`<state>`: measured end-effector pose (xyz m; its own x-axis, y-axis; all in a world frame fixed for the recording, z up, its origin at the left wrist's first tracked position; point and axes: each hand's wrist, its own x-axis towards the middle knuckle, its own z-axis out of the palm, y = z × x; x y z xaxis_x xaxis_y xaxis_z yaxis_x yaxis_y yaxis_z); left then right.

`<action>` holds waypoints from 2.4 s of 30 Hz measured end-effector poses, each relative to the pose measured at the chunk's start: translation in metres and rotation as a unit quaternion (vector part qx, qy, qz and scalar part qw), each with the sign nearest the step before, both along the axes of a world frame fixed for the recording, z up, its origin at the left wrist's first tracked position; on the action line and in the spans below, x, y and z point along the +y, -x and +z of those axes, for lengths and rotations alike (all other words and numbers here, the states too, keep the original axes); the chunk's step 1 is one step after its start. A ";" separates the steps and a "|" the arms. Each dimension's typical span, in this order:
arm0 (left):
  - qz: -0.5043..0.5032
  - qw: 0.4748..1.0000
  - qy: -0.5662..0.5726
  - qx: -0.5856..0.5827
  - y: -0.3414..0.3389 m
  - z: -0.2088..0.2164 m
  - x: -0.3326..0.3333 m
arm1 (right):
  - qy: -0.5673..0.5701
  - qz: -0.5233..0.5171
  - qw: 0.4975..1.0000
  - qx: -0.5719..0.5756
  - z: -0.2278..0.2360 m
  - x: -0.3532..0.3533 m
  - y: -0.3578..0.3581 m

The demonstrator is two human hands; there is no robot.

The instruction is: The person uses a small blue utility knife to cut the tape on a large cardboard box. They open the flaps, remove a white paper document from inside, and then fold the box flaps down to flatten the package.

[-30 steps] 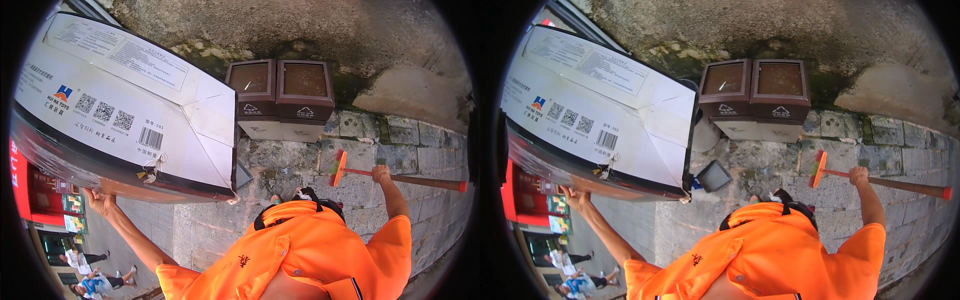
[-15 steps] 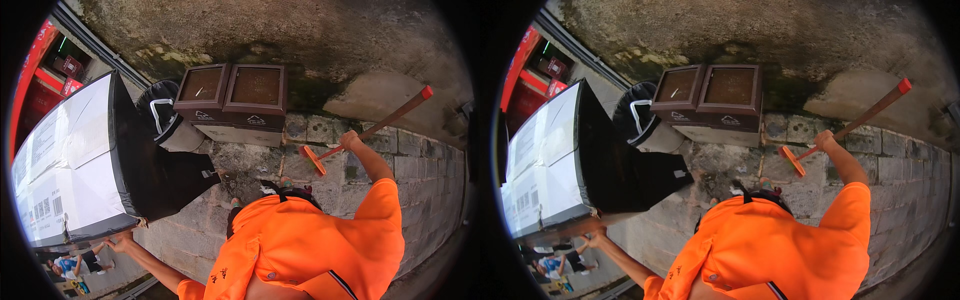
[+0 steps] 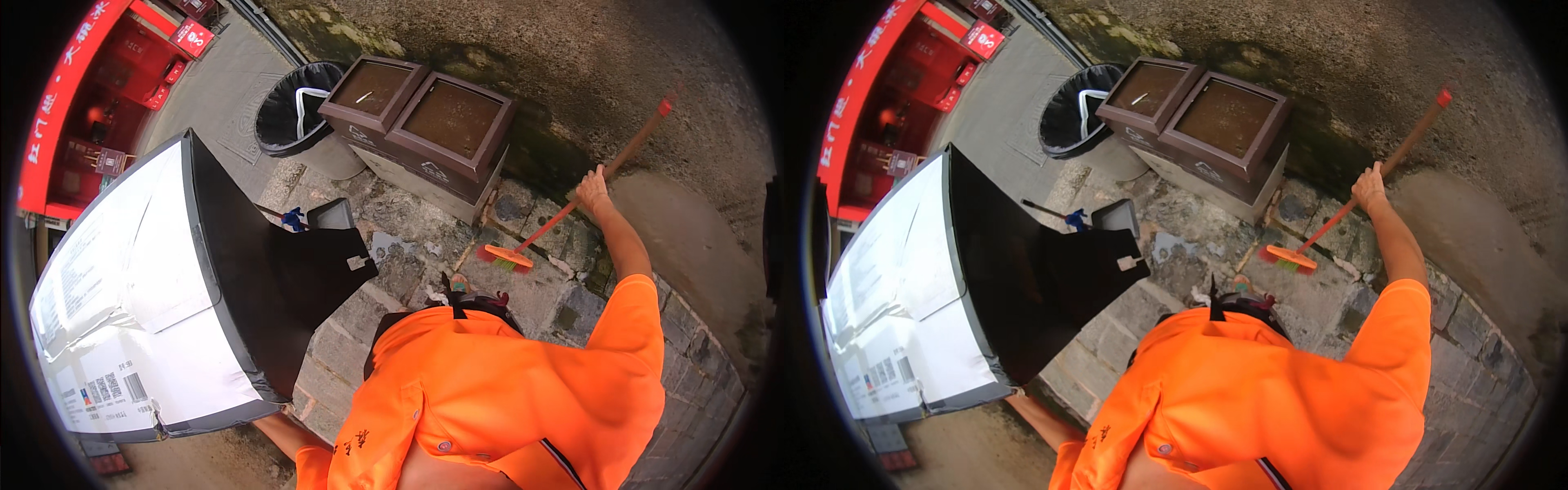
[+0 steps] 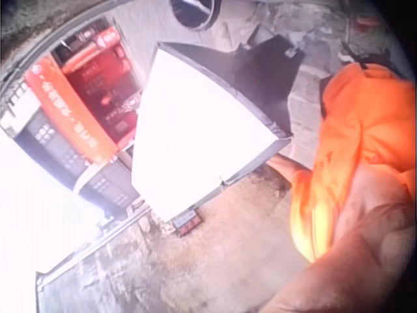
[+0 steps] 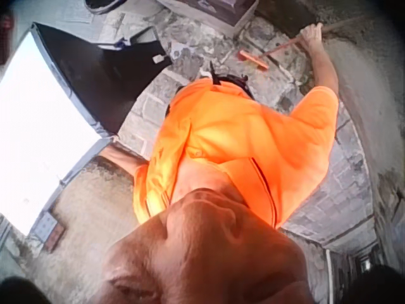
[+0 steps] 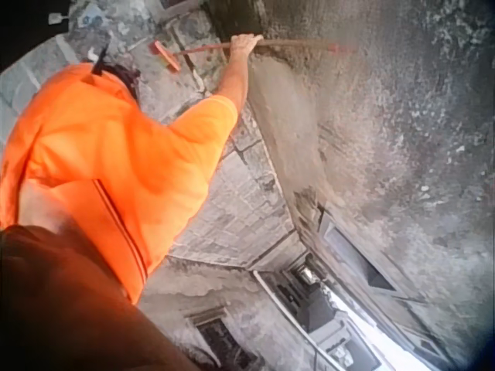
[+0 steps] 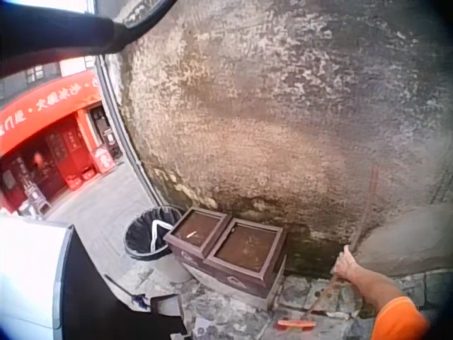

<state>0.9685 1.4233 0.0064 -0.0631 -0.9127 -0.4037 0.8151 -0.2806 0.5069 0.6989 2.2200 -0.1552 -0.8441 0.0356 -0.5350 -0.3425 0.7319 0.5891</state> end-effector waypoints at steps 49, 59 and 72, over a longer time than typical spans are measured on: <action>-0.289 0.946 -0.124 0.074 -0.203 -0.180 0.388 | 0.660 0.228 0.716 -0.028 0.209 -0.202 -0.171; -0.297 0.943 -0.120 0.091 -0.204 -0.192 0.400 | 0.589 0.281 0.751 -0.100 0.215 -0.233 -0.179; -0.251 0.955 -0.148 0.047 -0.217 -0.195 0.402 | 0.548 0.405 0.720 -0.131 0.202 -0.307 -0.179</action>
<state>1.1857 1.8253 -0.1886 -0.5114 -0.6042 -0.6111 0.5775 -0.7682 0.2762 0.8778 1.9134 0.0470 -0.2158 -0.9764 -0.0110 -0.9130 0.2058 -0.3524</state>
